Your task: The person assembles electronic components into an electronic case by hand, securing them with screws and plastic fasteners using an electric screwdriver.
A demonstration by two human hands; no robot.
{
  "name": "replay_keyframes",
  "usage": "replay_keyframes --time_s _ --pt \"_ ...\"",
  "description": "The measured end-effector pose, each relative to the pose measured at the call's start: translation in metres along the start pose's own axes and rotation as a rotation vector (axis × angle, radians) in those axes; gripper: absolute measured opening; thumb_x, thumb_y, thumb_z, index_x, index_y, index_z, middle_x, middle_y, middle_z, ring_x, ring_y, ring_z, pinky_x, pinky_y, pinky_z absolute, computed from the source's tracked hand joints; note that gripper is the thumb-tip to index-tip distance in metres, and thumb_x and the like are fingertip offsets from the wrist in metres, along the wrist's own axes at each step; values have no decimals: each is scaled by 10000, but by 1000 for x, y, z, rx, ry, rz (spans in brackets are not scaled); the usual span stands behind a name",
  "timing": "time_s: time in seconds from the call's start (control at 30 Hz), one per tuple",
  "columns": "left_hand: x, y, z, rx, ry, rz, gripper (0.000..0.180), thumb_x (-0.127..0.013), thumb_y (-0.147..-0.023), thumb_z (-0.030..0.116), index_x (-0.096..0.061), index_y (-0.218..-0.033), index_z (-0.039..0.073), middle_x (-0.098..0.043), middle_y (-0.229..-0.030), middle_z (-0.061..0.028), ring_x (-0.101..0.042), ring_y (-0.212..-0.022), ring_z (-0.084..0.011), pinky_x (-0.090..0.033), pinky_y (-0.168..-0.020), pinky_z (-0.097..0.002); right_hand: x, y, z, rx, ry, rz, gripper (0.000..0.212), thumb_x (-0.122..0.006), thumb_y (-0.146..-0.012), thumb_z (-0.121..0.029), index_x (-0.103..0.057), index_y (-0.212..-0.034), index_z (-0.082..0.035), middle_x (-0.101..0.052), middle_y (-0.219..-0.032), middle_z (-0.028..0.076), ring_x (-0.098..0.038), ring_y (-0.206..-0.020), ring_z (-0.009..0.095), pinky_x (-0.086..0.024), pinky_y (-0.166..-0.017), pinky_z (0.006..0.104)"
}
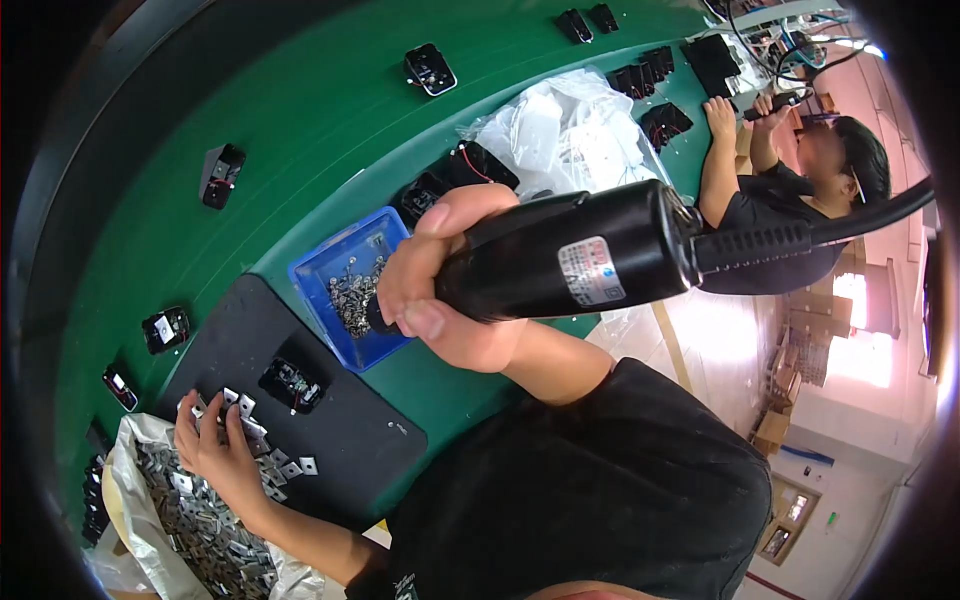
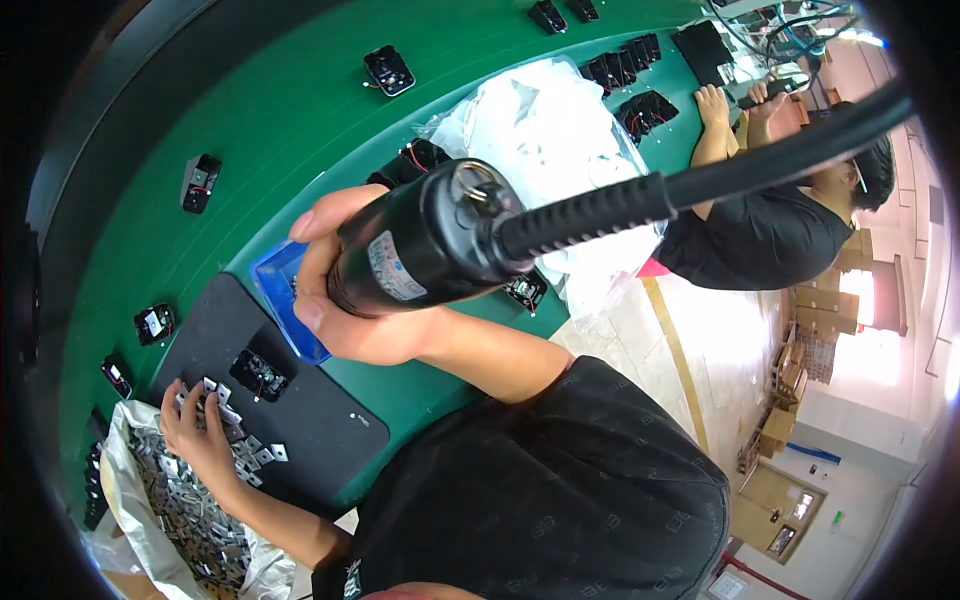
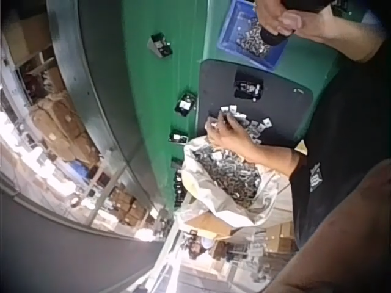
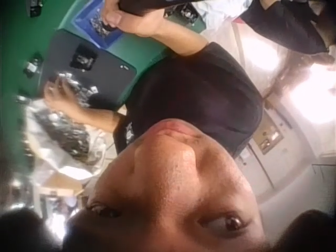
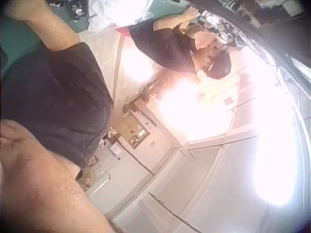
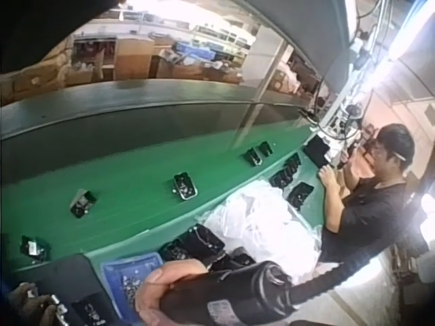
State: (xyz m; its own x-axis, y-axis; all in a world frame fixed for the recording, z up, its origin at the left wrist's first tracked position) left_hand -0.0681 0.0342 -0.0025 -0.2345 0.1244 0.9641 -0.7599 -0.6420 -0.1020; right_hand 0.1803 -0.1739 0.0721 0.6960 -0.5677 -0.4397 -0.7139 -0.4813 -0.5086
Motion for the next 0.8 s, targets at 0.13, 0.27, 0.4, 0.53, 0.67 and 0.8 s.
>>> replay_keyframes --time_s 0.13,0.27,0.4,0.53,0.67,0.8 --pt "3 -3 0 20 -6 8 163 -692 -817 177 -668 -955 93 -590 -1213 -47 -509 -1148 -275 -337 -970 -438 0 2 5 -40 20 27 525 -651 -684 104 -445 -1154 -7 -574 -625 38 -532 -545 101 -412 -561 250" --pt "7 6 3 32 -15 49 138 -717 -797 130 -667 -913 74 -666 -1010 -55 -593 -987 -267 -403 -888 -405 -1 -1 4 -47 27 18 506 -654 -700 83 -445 -1156 12 -584 -648 48 -543 -559 110 -441 -558 265" --pt "23 17 29 94 224 205 151 -776 -735 71 -687 -855 56 -690 -898 -67 -635 -870 -233 -452 -838 -345 -6 7 -2 -80 14 85 528 -623 -772 40 -377 -1237 1 -550 -671 55 -547 -546 169 -494 -550 320" --pt "20 1 57 64 464 199 184 -813 -662 88 -687 -795 82 -679 -919 -39 -621 -881 -223 -408 -841 -331 -5 -2 -13 -87 -37 3 582 -622 -854 -71 -326 -1353 -131 -484 -712 12 -485 -568 149 -465 -609 338" --pt "17 4 63 53 443 139 182 -812 -648 87 -693 -786 84 -665 -1012 -24 -610 -935 -207 -374 -872 -339 -7 2 0 -133 -34 -38 580 -633 -863 -89 -327 -1353 -136 -486 -715 8 -491 -576 143 -464 -614 337" --pt "6 -1 69 25 435 88 171 -806 -653 94 -692 -781 91 -648 -1082 -18 -588 -999 -212 -344 -906 -357 -11 -1 -4 -115 -24 -34 577 -654 -835 -63 -351 -1321 -130 -494 -692 14 -504 -562 155 -472 -593 338"
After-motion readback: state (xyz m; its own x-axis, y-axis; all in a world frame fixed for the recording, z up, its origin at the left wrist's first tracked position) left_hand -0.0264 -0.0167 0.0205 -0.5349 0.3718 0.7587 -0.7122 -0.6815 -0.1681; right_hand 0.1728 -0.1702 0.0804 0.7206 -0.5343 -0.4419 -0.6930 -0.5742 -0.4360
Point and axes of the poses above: each hand's wrist, its own y-axis away from the middle knuckle, its own x-axis out of the back of the hand, z = x × y, the point moved 5 cm from there along -y, towards the middle knuckle
